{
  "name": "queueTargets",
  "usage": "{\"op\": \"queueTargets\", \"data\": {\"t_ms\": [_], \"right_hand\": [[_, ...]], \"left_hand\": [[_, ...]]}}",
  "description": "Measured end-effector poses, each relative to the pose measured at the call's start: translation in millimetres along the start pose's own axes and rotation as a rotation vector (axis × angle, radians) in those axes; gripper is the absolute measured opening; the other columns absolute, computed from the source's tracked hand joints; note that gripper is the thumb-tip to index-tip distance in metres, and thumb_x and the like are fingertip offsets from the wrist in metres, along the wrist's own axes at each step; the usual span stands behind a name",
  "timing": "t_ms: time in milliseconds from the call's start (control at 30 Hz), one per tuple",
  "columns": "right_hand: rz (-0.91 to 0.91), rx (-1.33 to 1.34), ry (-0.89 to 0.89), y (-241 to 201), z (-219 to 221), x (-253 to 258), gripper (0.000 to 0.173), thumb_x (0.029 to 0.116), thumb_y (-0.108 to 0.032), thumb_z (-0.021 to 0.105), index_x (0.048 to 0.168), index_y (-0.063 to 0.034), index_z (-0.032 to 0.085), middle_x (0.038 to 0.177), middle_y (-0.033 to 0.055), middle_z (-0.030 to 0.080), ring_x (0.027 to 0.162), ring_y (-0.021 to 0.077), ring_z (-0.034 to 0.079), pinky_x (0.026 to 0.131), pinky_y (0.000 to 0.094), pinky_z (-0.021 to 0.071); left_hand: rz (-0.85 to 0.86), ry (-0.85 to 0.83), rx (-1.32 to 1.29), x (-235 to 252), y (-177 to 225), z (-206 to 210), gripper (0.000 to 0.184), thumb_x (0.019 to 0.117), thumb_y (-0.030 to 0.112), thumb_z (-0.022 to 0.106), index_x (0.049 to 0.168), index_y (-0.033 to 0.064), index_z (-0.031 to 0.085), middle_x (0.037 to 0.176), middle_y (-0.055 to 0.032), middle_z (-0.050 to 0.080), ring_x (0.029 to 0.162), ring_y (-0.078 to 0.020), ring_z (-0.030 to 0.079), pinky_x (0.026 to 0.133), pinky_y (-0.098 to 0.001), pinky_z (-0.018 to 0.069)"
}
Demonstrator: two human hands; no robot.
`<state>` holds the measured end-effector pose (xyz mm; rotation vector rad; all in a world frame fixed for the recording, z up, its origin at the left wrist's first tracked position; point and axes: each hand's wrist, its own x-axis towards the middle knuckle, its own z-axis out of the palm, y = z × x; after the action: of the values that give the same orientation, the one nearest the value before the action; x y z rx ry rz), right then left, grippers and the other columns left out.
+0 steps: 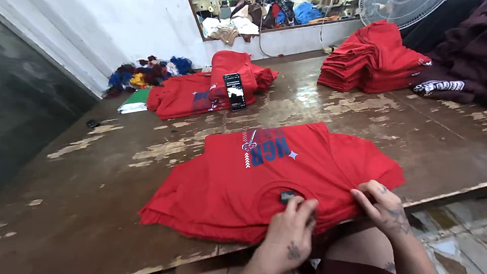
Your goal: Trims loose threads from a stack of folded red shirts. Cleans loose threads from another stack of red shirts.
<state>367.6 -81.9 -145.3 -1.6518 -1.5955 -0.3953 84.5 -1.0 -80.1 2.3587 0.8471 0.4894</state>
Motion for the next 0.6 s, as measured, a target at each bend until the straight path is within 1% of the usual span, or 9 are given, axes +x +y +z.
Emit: {"op": "queueTargets", "data": {"t_ms": [67, 100, 133, 200, 333, 367, 467, 533, 600], "right_hand": [[0.056, -0.021, -0.013, 3, -9, 0, 0.04, 0.099, -0.04, 0.054, 0.088, -0.0063, 0.071, 0.079, 0.0068, 0.068, 0.072, 0.0126, 0.066, 0.065, 0.0282, 0.0562], [0.071, -0.031, -0.015, 5, -12, -1, 0.039, 0.0984, -0.041, 0.055, 0.09, -0.0065, 0.072, 0.081, 0.007, 0.068, 0.072, 0.0127, 0.067, 0.065, 0.028, 0.0562], [0.079, -0.043, -0.006, 5, -15, -1, 0.039, 0.0978, -0.04, 0.055, 0.091, -0.0064, 0.073, 0.082, 0.0076, 0.068, 0.074, 0.0138, 0.067, 0.067, 0.0286, 0.0559], [0.057, -0.048, 0.038, 0, -17, 2, 0.037, 0.0978, -0.038, 0.056, 0.094, -0.0049, 0.073, 0.086, 0.0109, 0.068, 0.078, 0.0179, 0.067, 0.07, 0.0309, 0.0559], [-0.019, 0.047, -0.032, -13, -12, 24, 0.043, 0.1018, -0.043, 0.054, 0.114, -0.0071, 0.074, 0.114, 0.0179, 0.07, 0.113, 0.0328, 0.065, 0.099, 0.048, 0.0513], [-0.024, 0.054, -0.081, -10, -9, 24, 0.046, 0.1017, -0.047, 0.052, 0.11, -0.0071, 0.075, 0.112, 0.0183, 0.07, 0.114, 0.0362, 0.065, 0.1, 0.054, 0.0497], [0.055, -0.019, -0.204, 11, -9, 11, 0.055, 0.0985, -0.055, 0.048, 0.081, -0.0067, 0.069, 0.081, 0.013, 0.066, 0.085, 0.0344, 0.067, 0.078, 0.0547, 0.0545], [0.17, -0.058, -0.313, 16, -27, 9, 0.053, 0.097, -0.052, 0.052, 0.079, -0.0035, 0.067, 0.073, 0.0137, 0.065, 0.073, 0.0337, 0.068, 0.067, 0.0556, 0.0549], [0.252, -0.018, -0.375, 9, -45, 17, 0.045, 0.0956, -0.044, 0.061, 0.086, -0.0001, 0.068, 0.076, 0.0172, 0.066, 0.072, 0.0359, 0.069, 0.065, 0.0586, 0.054]], "left_hand": [[0.076, -0.058, -0.279, -5, -2, 18, 0.036, 0.1052, 0.02, 0.049, 0.138, 0.0164, 0.063, 0.152, -0.0152, 0.049, 0.11, -0.0203, 0.068, 0.08, -0.0403, 0.0606], [0.096, 0.005, -0.365, -5, -4, 19, 0.035, 0.1062, 0.021, 0.046, 0.134, 0.0132, 0.064, 0.151, -0.0141, 0.049, 0.107, -0.0159, 0.067, 0.08, -0.0344, 0.0604], [0.103, 0.099, -0.364, -3, -6, 18, 0.034, 0.1059, 0.021, 0.045, 0.131, 0.0102, 0.065, 0.148, -0.0137, 0.052, 0.104, -0.0131, 0.067, 0.078, -0.0312, 0.06], [0.074, 0.194, -0.209, 2, -7, 13, 0.035, 0.1033, 0.016, 0.045, 0.129, 0.0076, 0.067, 0.14, -0.0139, 0.059, 0.113, -0.0171, 0.067, 0.085, -0.0358, 0.0598], [0.106, 0.05, -0.163, 7, -4, 4, 0.035, 0.1047, 0.014, 0.044, 0.132, 0.0073, 0.066, 0.126, -0.0104, 0.066, 0.112, -0.0176, 0.067, 0.092, -0.0383, 0.0571], [0.094, 0.044, -0.148, 6, -5, 2, 0.036, 0.105, 0.015, 0.043, 0.133, 0.0065, 0.065, 0.124, -0.0104, 0.068, 0.109, -0.0179, 0.068, 0.093, -0.0384, 0.0567], [-0.002, 0.038, 0.008, -6, -11, -2, 0.035, 0.1051, 0.018, 0.045, 0.134, 0.0105, 0.064, 0.115, -0.0071, 0.07, 0.094, -0.0175, 0.07, 0.079, -0.0404, 0.0594], [-0.04, 0.101, 0.06, -10, -11, -4, 0.035, 0.105, 0.019, 0.046, 0.135, 0.013, 0.064, 0.111, -0.0057, 0.07, 0.089, -0.0172, 0.071, 0.074, -0.0407, 0.0596], [-0.077, 0.167, 0.043, -5, -4, -7, 0.038, 0.1032, 0.017, 0.046, 0.138, 0.0107, 0.062, 0.116, -0.0088, 0.069, 0.089, -0.019, 0.071, 0.072, -0.0414, 0.0592]]}}
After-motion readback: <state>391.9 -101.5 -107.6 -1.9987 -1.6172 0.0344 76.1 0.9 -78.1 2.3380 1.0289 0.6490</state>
